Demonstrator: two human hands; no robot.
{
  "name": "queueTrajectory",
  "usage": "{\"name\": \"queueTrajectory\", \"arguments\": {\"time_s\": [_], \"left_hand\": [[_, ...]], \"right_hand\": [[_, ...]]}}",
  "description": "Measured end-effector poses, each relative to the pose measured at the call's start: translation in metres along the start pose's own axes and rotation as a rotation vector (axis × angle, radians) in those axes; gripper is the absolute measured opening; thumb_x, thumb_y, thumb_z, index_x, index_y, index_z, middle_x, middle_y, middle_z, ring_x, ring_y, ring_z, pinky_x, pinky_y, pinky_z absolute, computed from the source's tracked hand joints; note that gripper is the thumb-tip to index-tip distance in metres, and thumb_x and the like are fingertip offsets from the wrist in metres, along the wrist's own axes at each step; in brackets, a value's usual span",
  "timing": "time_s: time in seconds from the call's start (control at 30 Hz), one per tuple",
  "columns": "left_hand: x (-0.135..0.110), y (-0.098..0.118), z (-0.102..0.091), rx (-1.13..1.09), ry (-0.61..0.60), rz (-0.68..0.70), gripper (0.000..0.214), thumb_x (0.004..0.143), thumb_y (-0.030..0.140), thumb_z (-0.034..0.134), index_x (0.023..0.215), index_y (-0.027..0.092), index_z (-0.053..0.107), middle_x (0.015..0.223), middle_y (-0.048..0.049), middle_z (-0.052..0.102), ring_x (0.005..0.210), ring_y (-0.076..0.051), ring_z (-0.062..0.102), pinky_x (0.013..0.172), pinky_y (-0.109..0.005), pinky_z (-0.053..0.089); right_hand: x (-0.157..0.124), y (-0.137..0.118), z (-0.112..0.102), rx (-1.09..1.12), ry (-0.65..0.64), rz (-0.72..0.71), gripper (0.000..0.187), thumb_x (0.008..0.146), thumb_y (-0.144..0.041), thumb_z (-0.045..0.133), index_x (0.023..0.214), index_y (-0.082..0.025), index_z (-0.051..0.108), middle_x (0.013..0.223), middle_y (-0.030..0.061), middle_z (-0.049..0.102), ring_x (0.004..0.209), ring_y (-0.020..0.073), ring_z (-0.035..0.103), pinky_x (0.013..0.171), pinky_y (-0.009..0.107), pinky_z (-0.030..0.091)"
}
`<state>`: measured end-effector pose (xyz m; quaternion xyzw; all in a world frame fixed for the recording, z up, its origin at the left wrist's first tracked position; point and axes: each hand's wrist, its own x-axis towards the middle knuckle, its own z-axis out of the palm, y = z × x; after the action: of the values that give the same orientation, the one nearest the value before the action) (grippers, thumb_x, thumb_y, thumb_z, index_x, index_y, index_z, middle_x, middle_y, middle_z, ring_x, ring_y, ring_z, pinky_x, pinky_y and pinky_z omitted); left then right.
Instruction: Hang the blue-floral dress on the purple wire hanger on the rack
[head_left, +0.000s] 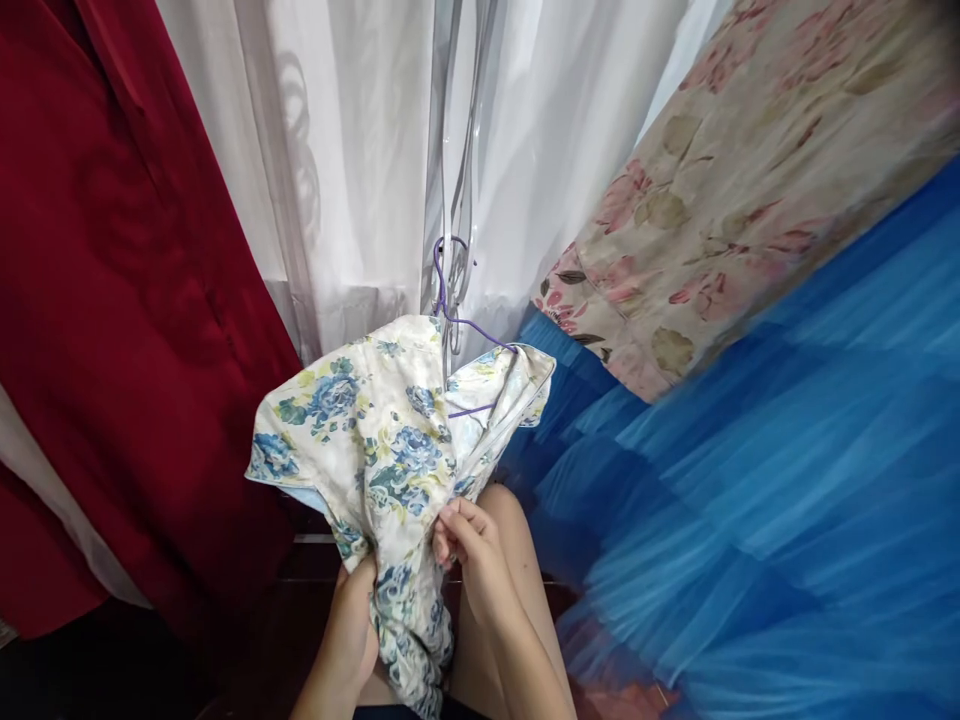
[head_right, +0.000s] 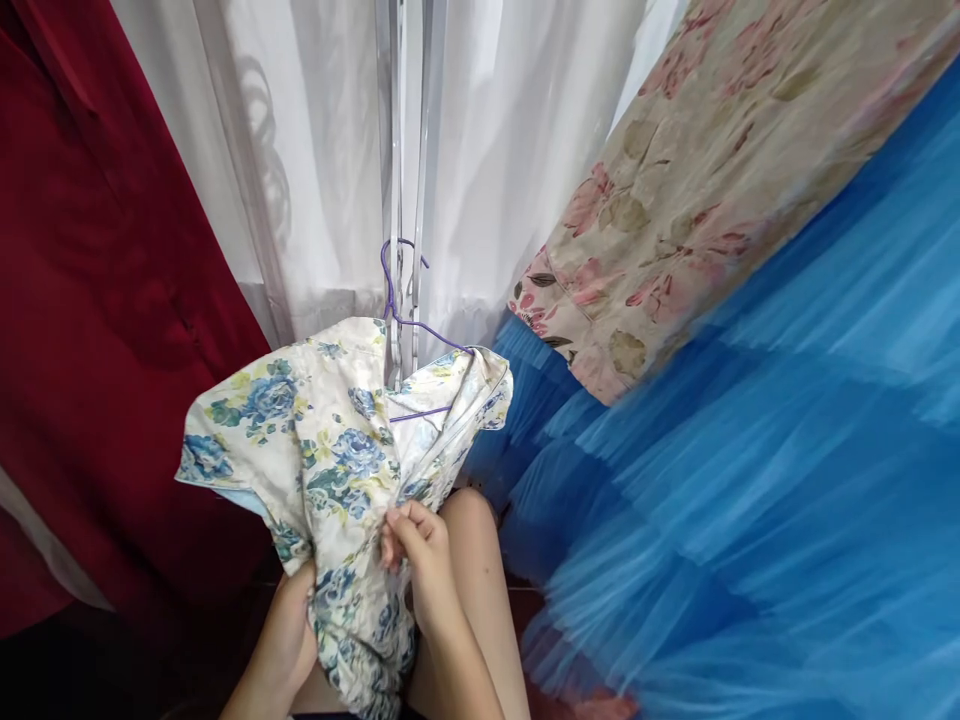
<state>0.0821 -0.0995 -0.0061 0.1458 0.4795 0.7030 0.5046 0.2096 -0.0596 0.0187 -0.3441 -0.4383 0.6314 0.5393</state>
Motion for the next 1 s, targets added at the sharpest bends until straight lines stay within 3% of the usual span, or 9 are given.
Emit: {"name": "queueTrajectory", "arguments": {"time_s": [0.1,0.2,0.27,0.3,0.37,0.43,0.57,0.77,1.0], "left_hand": [[0.012,-0.009,-0.005,0.032,0.099,0.177,0.045,0.074,0.027,0.071,0.117,0.022,0.058,0.114,-0.0074,0.065,0.115,-0.028,0.059,0.102,-0.046,0.044],[0.012,-0.018,-0.009,0.173,0.166,0.665,0.055,0.069,0.024,0.079,0.117,0.023,0.052,0.121,-0.0074,0.055,0.120,-0.026,0.053,0.105,-0.044,0.040],[0.003,-0.024,-0.007,0.290,0.129,0.882,0.046,0.070,0.021,0.078,0.109,0.021,0.054,0.119,-0.0081,0.053,0.119,-0.026,0.051,0.104,-0.041,0.041],[-0.003,-0.027,-0.004,0.351,0.062,0.909,0.039,0.074,0.021,0.076,0.107,0.021,0.055,0.118,-0.0087,0.053,0.119,-0.026,0.052,0.104,-0.041,0.041],[-0.015,-0.034,0.001,0.449,-0.107,0.808,0.027,0.083,0.023,0.067,0.108,0.020,0.057,0.117,-0.0102,0.056,0.116,-0.026,0.054,0.102,-0.039,0.043],[-0.020,-0.039,0.005,0.484,-0.230,0.610,0.028,0.088,0.030,0.062,0.114,0.019,0.058,0.115,-0.0113,0.060,0.110,-0.026,0.059,0.096,-0.037,0.047],[-0.017,-0.042,0.009,0.480,-0.309,0.428,0.029,0.088,0.039,0.063,0.107,0.017,0.063,0.103,-0.0106,0.068,0.099,-0.025,0.065,0.088,-0.032,0.051],[-0.008,-0.033,0.008,0.586,-0.462,0.443,0.022,0.094,0.033,0.055,0.108,0.018,0.062,0.098,-0.0089,0.070,0.088,-0.021,0.067,0.080,-0.029,0.052],[0.004,-0.019,-0.009,0.718,-0.590,0.614,0.016,0.096,0.025,0.049,0.104,0.017,0.061,0.100,-0.0109,0.065,0.093,-0.021,0.063,0.084,-0.029,0.049]], "right_hand": [[-0.010,-0.005,-0.020,0.130,0.092,0.061,0.034,0.080,-0.041,0.071,0.063,-0.017,0.054,0.050,-0.0029,0.051,0.045,0.0088,0.039,0.048,0.023,0.029],[-0.023,-0.012,-0.027,0.051,0.090,0.033,0.036,0.082,-0.042,0.071,0.062,-0.017,0.055,0.049,-0.0027,0.051,0.046,0.0087,0.041,0.050,0.023,0.030],[-0.031,-0.015,-0.021,-0.038,0.043,0.022,0.035,0.085,-0.043,0.068,0.064,-0.017,0.057,0.050,-0.0023,0.052,0.047,0.0090,0.041,0.051,0.023,0.031],[-0.035,-0.015,-0.016,-0.073,0.011,0.025,0.035,0.086,-0.043,0.067,0.065,-0.016,0.058,0.050,-0.0023,0.052,0.047,0.0090,0.041,0.051,0.023,0.030],[-0.040,-0.014,-0.004,-0.107,-0.048,0.046,0.034,0.086,-0.045,0.066,0.069,-0.016,0.060,0.049,-0.0037,0.050,0.045,0.0082,0.039,0.049,0.023,0.028],[-0.044,-0.011,0.005,-0.110,-0.073,0.065,0.033,0.086,-0.046,0.066,0.074,-0.015,0.062,0.048,-0.0055,0.047,0.043,0.0076,0.036,0.046,0.022,0.026],[-0.043,-0.006,0.009,-0.100,-0.043,0.072,0.032,0.087,-0.045,0.063,0.076,-0.015,0.063,0.045,-0.0052,0.049,0.040,0.0081,0.039,0.044,0.021,0.027],[-0.027,-0.019,0.005,-0.117,-0.058,0.059,0.029,0.084,-0.038,0.062,0.067,-0.015,0.063,0.041,-0.0045,0.050,0.037,0.0074,0.039,0.044,0.021,0.026],[0.021,-0.082,0.015,-0.171,-0.096,-0.063,0.026,0.083,-0.034,0.060,0.074,-0.013,0.071,0.042,-0.0044,0.050,0.036,0.0067,0.034,0.041,0.022,0.022]]}}
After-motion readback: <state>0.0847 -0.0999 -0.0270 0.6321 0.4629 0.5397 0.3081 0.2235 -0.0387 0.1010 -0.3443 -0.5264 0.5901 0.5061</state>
